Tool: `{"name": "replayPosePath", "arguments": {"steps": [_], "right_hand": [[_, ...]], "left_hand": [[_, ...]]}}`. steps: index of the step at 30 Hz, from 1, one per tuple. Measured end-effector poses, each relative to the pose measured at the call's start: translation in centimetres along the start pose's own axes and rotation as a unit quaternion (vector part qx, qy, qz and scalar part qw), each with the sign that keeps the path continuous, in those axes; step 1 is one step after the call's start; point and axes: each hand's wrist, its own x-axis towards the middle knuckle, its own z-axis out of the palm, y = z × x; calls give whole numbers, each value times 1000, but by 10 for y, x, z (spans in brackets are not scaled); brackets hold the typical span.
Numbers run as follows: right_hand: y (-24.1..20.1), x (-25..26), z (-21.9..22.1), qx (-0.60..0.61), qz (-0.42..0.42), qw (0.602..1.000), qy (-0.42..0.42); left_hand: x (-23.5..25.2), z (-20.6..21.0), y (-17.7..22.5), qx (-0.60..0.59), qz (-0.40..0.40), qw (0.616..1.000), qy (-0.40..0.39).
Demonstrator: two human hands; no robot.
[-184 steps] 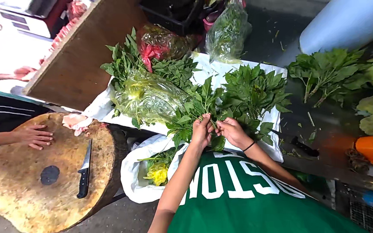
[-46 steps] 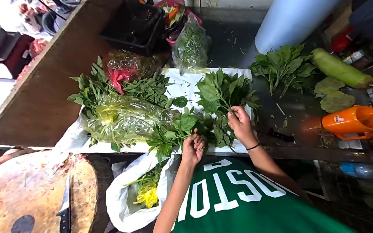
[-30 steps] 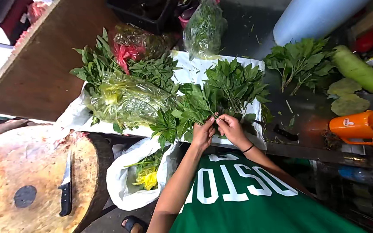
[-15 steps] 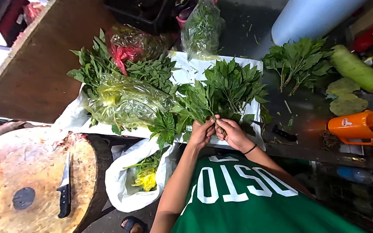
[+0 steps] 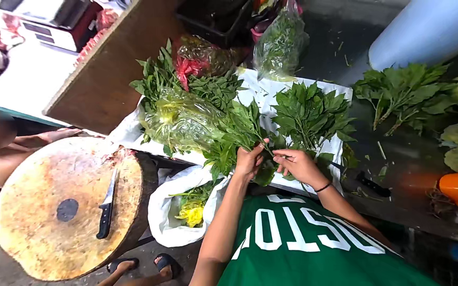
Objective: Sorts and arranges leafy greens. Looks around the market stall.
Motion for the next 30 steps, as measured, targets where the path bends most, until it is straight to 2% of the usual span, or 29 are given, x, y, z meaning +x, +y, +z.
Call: {"name": "replayPosePath", "arguments": {"steps": [4,8,9,11,13,16,18,21,24,26,28,30], "right_hand": [[0,17,1,20,20,999,-27],[6,15,-14,115,-19,992,48],[2,14,-18,100,-25,992,72],[-2,14,-25,-11,-19,989,148],[1,14,-30,-104,-14,979,172],[-2,13,-25,-80,-32,975,203],[-7,6,-15,-46,-31,986,159],[-9,4,9,-40,-1,997,62],[0,9,25,-69,8,998,1],[4,12,20,-96,2,995,-20],[11,14,6,-110,6,994,-8],[30,19,-13,-139,3,987,76]], "left_hand": [[5,-2,-24,-44,-46,998,-10],[-1,-12,-37,-120,-91,989,-11],[-3,-13,-37,-130,-96,987,-7],[-5,-13,-38,-157,-104,982,-13],[-5,-13,-42,-196,-106,974,-38],[0,-7,-45,-225,-111,966,-57],[-1,-6,-49,-233,-120,962,-75],[0,-1,-54,-199,-115,969,-97],[3,12,-51,-93,-125,987,-51],[8,17,-47,-14,-132,991,-7],[13,16,-46,33,-114,993,21],[16,12,-45,20,-97,995,30]]}}
